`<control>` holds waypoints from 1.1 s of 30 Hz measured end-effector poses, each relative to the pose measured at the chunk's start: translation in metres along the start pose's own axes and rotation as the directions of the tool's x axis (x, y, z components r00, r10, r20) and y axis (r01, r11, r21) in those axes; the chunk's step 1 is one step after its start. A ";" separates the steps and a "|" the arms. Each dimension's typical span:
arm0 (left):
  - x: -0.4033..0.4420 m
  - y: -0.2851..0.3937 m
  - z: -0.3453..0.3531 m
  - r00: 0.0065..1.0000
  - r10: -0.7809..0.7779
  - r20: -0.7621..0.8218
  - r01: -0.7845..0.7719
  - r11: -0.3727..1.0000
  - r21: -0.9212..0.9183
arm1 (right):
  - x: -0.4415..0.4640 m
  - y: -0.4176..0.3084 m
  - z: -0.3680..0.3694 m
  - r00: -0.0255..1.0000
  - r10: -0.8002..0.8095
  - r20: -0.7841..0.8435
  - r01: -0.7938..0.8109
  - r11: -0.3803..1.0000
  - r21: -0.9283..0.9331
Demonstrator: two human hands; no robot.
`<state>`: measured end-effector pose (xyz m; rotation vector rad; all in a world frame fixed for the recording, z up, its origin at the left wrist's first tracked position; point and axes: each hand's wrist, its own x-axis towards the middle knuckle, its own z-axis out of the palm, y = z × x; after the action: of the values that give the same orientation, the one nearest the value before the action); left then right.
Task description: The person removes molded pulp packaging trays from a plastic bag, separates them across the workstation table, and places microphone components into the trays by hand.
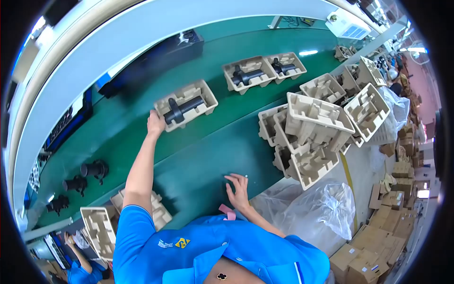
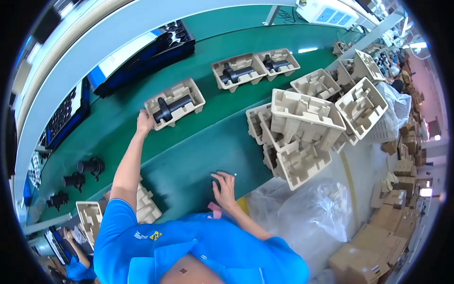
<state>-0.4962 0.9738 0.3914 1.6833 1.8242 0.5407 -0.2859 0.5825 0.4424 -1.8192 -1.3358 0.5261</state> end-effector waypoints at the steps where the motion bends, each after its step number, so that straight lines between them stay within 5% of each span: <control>1: 0.016 0.016 0.013 0.999 0.005 0.035 -0.005 1.000 0.000 | 0.002 0.000 0.001 1.000 0.011 -0.007 -0.011 1.000 0.009; 3: 0.042 0.042 0.045 0.996 0.002 0.095 -0.002 1.000 -0.004 | 0.007 0.001 0.003 1.000 0.022 -0.005 -0.022 0.999 0.028; 6: 0.067 0.059 0.083 0.974 0.225 0.016 -0.224 0.959 0.176 | 0.006 -0.003 0.006 1.000 0.023 0.000 -0.023 0.999 0.038; 8: 0.052 0.102 0.085 0.997 0.071 0.035 -0.069 0.996 -0.051 | 0.004 -0.004 0.003 1.000 0.015 0.010 -0.015 0.999 0.033; 11: 0.051 0.118 0.101 0.985 0.009 0.173 0.012 0.993 -0.118 | -0.001 -0.011 0.017 0.990 0.005 0.139 -0.016 0.997 0.076; 13: 0.081 0.090 0.153 0.965 0.128 0.231 -0.070 0.967 -0.246 | 0.005 -0.020 0.039 0.952 -0.077 0.295 0.060 0.996 0.065; 14: 0.051 0.118 0.126 0.927 0.046 0.373 0.148 0.868 -0.475 | 0.011 -0.030 0.049 0.916 -0.105 0.388 0.094 0.994 0.047; 15: 0.035 0.124 0.118 0.897 0.118 0.426 0.189 0.768 -0.612 | 0.013 -0.040 0.057 0.855 -0.137 0.500 0.134 0.990 0.043; 16: 0.032 0.128 0.110 0.781 0.196 0.593 0.225 0.797 -0.560 | 0.021 -0.053 0.061 0.795 -0.118 0.595 0.121 0.992 0.035; 17: 0.000 0.151 0.085 0.831 0.085 0.549 0.278 0.791 -0.545 | 0.030 -0.067 0.069 0.709 -0.114 0.696 0.127 0.991 0.032; 19: -0.036 0.153 0.048 0.843 0.334 0.423 -0.219 0.929 -0.298 | 0.010 -0.050 0.115 0.710 -0.263 0.653 0.247 0.962 0.119; 20: -0.080 0.156 0.008 0.916 0.357 0.183 -0.294 0.908 -0.300 | 0.014 -0.063 0.122 0.632 -0.290 0.719 0.211 0.957 0.200; 21: -0.116 0.136 -0.023 0.904 0.380 0.196 -0.225 0.813 -0.536 | 0.019 -0.079 0.126 0.556 -0.312 0.771 0.163 0.950 0.266; 23: -0.197 0.090 -0.096 0.875 0.438 -0.205 -0.483 0.804 -0.347 | 0.013 -0.112 0.143 0.635 -0.432 0.640 0.193 0.891 0.410; 24: -0.229 0.064 -0.136 0.853 0.407 -0.328 -0.479 0.859 -0.180 | 0.007 -0.122 0.149 0.621 -0.312 0.719 0.130 0.946 0.297; 25: -0.261 0.031 -0.182 0.804 0.403 -0.438 -0.456 0.890 -0.016 | 0.002 -0.135 0.154 0.614 -0.178 0.769 0.078 0.983 0.166; 27: -0.310 -0.042 -0.257 0.710 0.299 -0.638 -0.231 0.954 0.190 | -0.006 -0.151 0.171 0.690 -0.246 0.681 0.130 0.967 0.217; 28: -0.339 -0.069 -0.292 0.743 0.091 -0.663 0.027 0.986 0.165 | -0.010 -0.150 0.185 0.705 -0.232 0.670 0.102 0.968 0.228; 29: -0.367 -0.107 -0.317 0.632 0.306 -0.712 0.167 0.843 0.511 | -0.016 -0.149 0.197 0.720 -0.211 0.661 0.074 0.971 0.230; 31: -0.402 -0.173 -0.346 0.649 0.188 -0.737 0.410 0.730 0.547 | -0.019 -0.145 0.214 0.782 -0.189 0.594 0.097 0.978 0.184; 33: -0.416 -0.208 -0.360 0.753 -0.270 -0.600 0.385 0.920 0.069 | -0.021 -0.152 0.219 0.823 -0.263 0.503 0.204 0.964 0.170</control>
<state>-0.8808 0.5728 0.5844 1.3311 2.6283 0.8112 -0.5415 0.6596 0.4307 -1.4384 -1.8251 0.9881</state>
